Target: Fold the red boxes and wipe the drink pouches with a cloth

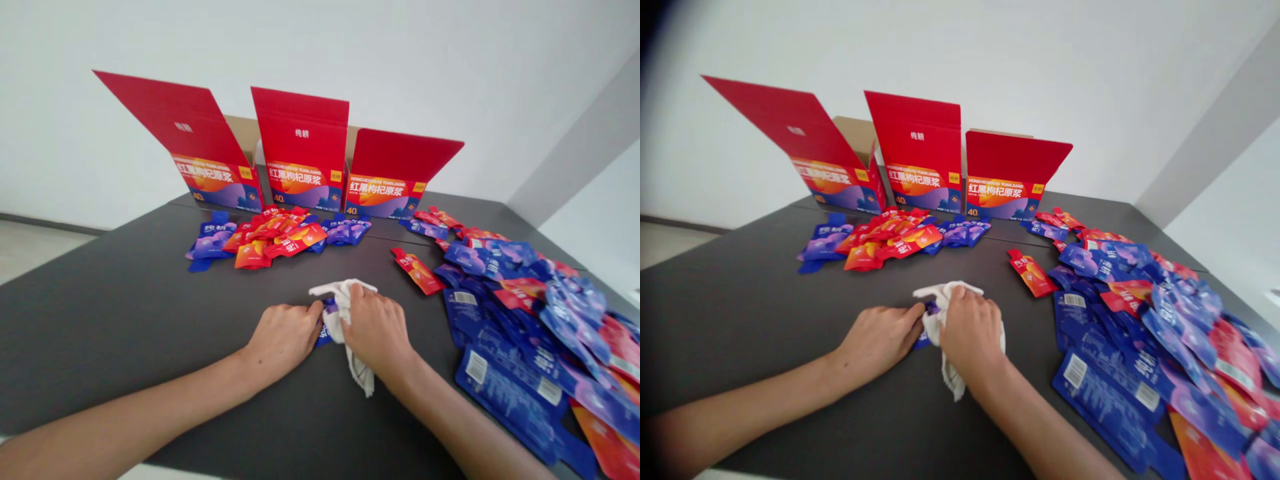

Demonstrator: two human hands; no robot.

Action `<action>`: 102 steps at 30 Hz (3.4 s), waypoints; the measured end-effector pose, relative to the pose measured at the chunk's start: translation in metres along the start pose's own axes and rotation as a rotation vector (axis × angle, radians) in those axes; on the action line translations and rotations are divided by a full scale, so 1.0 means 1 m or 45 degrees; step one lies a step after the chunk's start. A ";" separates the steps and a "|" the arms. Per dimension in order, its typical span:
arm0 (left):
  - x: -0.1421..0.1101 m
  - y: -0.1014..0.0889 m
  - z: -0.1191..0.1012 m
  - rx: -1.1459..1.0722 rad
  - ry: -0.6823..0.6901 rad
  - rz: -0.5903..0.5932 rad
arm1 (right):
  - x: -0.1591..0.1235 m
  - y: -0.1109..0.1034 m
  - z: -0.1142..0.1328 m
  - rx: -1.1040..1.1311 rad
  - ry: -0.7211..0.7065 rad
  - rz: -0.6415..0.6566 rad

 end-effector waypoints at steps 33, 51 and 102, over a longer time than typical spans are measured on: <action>0.002 -0.001 -0.002 -0.084 0.053 -0.024 | 0.007 -0.003 -0.006 -0.080 0.022 0.027; -0.015 -0.035 0.049 -0.209 0.643 -0.590 | 0.034 -0.020 -0.083 0.213 0.256 -0.065; -0.036 0.001 0.021 -0.060 0.996 -0.591 | -0.035 -0.013 0.016 0.033 -0.249 0.167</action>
Point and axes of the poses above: each hand's wrist, its own x-axis towards the middle knuckle, its own y-axis out of the palm, z = x × y, the point moved 2 cm from there along x, towards the middle knuckle, and after that the axes turned 8 degrees about y, right-handed, at the moved point
